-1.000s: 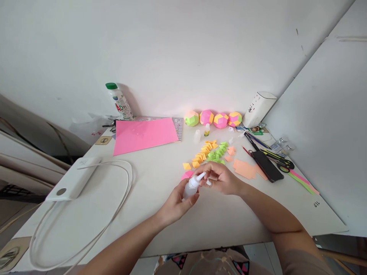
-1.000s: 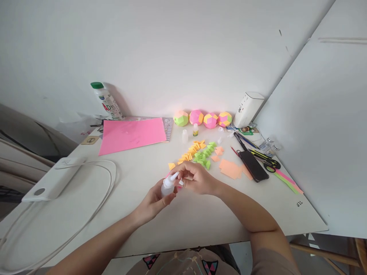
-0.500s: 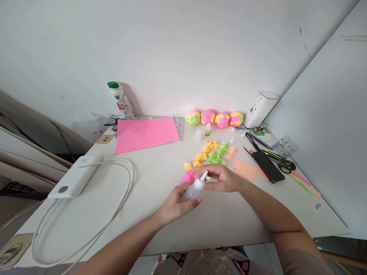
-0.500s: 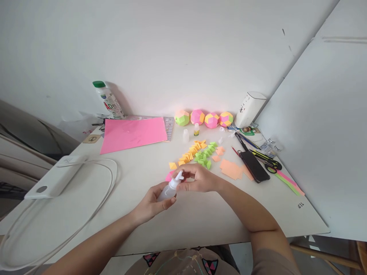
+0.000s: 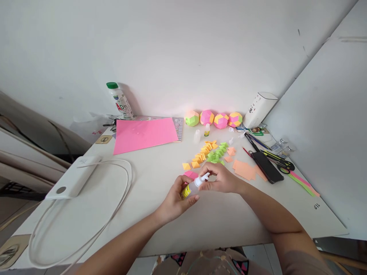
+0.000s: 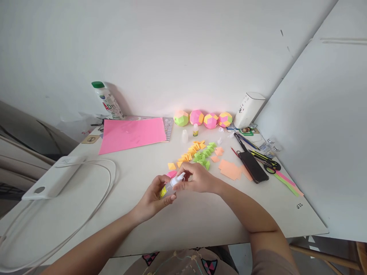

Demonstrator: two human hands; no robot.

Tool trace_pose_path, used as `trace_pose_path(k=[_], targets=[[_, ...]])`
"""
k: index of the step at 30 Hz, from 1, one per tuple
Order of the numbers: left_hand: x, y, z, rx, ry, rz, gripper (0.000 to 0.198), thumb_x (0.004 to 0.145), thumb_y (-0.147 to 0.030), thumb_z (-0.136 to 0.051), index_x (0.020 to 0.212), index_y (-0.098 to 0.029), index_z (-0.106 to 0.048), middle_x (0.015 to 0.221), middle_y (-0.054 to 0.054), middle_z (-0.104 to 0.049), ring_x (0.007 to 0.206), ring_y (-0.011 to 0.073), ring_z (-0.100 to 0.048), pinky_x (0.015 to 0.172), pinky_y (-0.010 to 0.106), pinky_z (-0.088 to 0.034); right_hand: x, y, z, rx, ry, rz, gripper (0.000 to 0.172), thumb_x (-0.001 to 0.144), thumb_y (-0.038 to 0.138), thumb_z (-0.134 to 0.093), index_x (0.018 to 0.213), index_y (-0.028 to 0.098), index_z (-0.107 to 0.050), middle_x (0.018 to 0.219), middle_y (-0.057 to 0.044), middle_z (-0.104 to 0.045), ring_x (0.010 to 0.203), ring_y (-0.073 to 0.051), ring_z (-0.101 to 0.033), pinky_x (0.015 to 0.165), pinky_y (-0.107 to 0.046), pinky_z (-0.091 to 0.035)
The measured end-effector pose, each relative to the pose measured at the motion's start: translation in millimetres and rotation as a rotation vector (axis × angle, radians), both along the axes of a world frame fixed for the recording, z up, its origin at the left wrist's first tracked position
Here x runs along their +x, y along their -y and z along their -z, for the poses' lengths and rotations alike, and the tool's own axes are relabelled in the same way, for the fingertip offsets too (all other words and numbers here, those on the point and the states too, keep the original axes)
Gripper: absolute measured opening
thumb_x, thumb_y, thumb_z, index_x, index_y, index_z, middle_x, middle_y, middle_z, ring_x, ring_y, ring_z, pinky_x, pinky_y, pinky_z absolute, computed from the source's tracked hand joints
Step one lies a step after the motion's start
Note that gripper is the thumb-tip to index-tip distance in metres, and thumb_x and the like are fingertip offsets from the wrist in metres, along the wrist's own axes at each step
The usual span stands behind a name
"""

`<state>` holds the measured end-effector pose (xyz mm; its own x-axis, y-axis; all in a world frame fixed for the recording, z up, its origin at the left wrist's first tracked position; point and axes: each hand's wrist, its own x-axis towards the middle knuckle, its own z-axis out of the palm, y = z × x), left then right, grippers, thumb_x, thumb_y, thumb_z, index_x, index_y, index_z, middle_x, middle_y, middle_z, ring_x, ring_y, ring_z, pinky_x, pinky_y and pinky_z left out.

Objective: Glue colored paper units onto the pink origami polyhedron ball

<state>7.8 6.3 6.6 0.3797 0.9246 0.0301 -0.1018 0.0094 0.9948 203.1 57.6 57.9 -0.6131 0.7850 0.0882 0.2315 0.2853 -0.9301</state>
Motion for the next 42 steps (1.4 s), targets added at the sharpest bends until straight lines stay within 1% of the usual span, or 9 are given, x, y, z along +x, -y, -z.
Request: trace_pose_path(k=[4, 10, 17, 22, 27, 33, 35, 38, 42], targets=[[1.2, -0.6, 2.2, -0.029, 0.023, -0.010, 0.038, 0.074, -0.031, -0.071, 0.094, -0.022, -0.039, 0.085, 0.000, -0.056, 0.070, 0.0129, -0.053, 0.060, 0.024, -0.043, -2.4, 2.2, 3.3, -0.046, -0.006, -0.021, 0.030, 0.071, 0.036, -0.076, 0.088, 0.018, -0.058, 0.087, -0.002, -0.062, 0.074, -0.013, -0.058, 0.064, -0.025, -0.048], [-3.5, -1.7, 0.4, 0.164, -0.075, 0.041, 0.029, 0.088, -0.033, -0.051, 0.114, -0.020, -0.053, 0.126, 0.014, -0.048, 0.114, 0.0264, -0.048, 0.088, 0.039, -0.045, -2.5, 4.2, -0.2, -0.208, -0.127, -0.026, 0.027, 0.076, 0.034, -0.072, 0.089, 0.019, -0.053, 0.087, -0.002, -0.063, 0.069, -0.013, -0.065, 0.064, -0.030, -0.055], [3.9, -1.3, 5.4, -0.045, -0.038, -0.168, 0.037, 0.071, -0.030, -0.074, 0.089, -0.020, -0.044, 0.090, 0.004, -0.059, 0.088, 0.0195, -0.059, 0.074, 0.033, -0.048, -8.4, 4.2, 9.1, -0.295, -0.163, 0.009, 0.033, 0.075, 0.034, -0.073, 0.088, 0.019, -0.047, 0.066, 0.003, -0.064, 0.058, -0.015, -0.066, 0.053, -0.028, -0.054], [-0.5, -3.0, -8.8, -0.225, 0.268, 0.031, 0.047, 0.074, -0.038, -0.069, 0.113, -0.018, -0.051, 0.101, 0.010, -0.061, 0.089, 0.0207, -0.058, 0.065, 0.029, -0.047, -5.9, -0.4, 5.8, -0.351, -0.276, 0.003, 0.033, 0.076, 0.034, -0.073, 0.087, 0.018, -0.046, 0.069, 0.003, -0.063, 0.059, -0.015, -0.069, 0.055, -0.028, -0.055], [-3.0, -1.7, -13.5, -0.244, 0.265, 0.215, 0.036, 0.079, -0.042, -0.065, 0.100, -0.012, -0.064, 0.101, 0.014, -0.063, 0.087, 0.0220, -0.060, 0.072, 0.033, -0.047, 2.5, -4.1, 3.7, -0.387, -0.302, -0.076, 0.032, 0.076, 0.034, -0.073, 0.090, 0.017, -0.050, 0.078, -0.001, -0.065, 0.061, -0.013, -0.068, 0.058, -0.030, -0.056], [1.5, 0.8, 6.6, 0.308, -0.162, -0.358, 0.028, 0.070, -0.029, -0.075, 0.089, -0.021, -0.055, 0.089, 0.004, -0.056, 0.081, 0.0179, -0.056, 0.073, 0.032, -0.047, -6.0, 0.7, 10.8, -0.380, -0.264, -0.020, 0.037, 0.072, 0.035, -0.076, 0.086, 0.018, -0.046, 0.076, 0.000, -0.064, 0.063, -0.016, -0.069, 0.049, -0.025, -0.054], [0.5, 0.9, 8.6, 0.403, -0.193, -0.443, 0.032, 0.069, -0.029, -0.075, 0.092, -0.022, -0.054, 0.093, 0.005, -0.054, 0.088, 0.0197, -0.056, 0.077, 0.034, -0.047, -10.8, 2.1, 14.5, -0.389, -0.320, 0.017, 0.038, 0.072, 0.036, -0.075, 0.085, 0.019, -0.044, 0.070, 0.002, -0.063, 0.063, -0.017, -0.070, 0.049, -0.025, -0.054], [-3.1, 1.4, 2.8, 0.286, -0.001, -0.271, 0.043, 0.072, -0.036, -0.073, 0.106, -0.023, -0.050, 0.107, 0.009, -0.052, 0.095, 0.0213, -0.056, 0.079, 0.036, -0.049, -12.5, 3.5, 17.1, -0.374, -0.411, 0.022, 0.035, 0.075, 0.036, -0.073, 0.087, 0.019, -0.045, 0.075, 0.001, -0.065, 0.062, -0.016, -0.069, 0.052, -0.027, -0.054], [-7.2, -0.5, -8.2, -0.260, 0.304, 0.241, 0.047, 0.085, -0.057, -0.047, 0.109, -0.017, -0.052, 0.091, 0.010, -0.059, 0.065, 0.0169, -0.061, 0.052, 0.029, -0.050, -5.1, 5.9, 12.2, -0.212, -0.347, -0.020, 0.028, 0.077, 0.032, -0.072, 0.090, 0.019, -0.051, 0.089, -0.005, -0.068, 0.067, -0.013, -0.066, 0.060, -0.029, -0.054]])
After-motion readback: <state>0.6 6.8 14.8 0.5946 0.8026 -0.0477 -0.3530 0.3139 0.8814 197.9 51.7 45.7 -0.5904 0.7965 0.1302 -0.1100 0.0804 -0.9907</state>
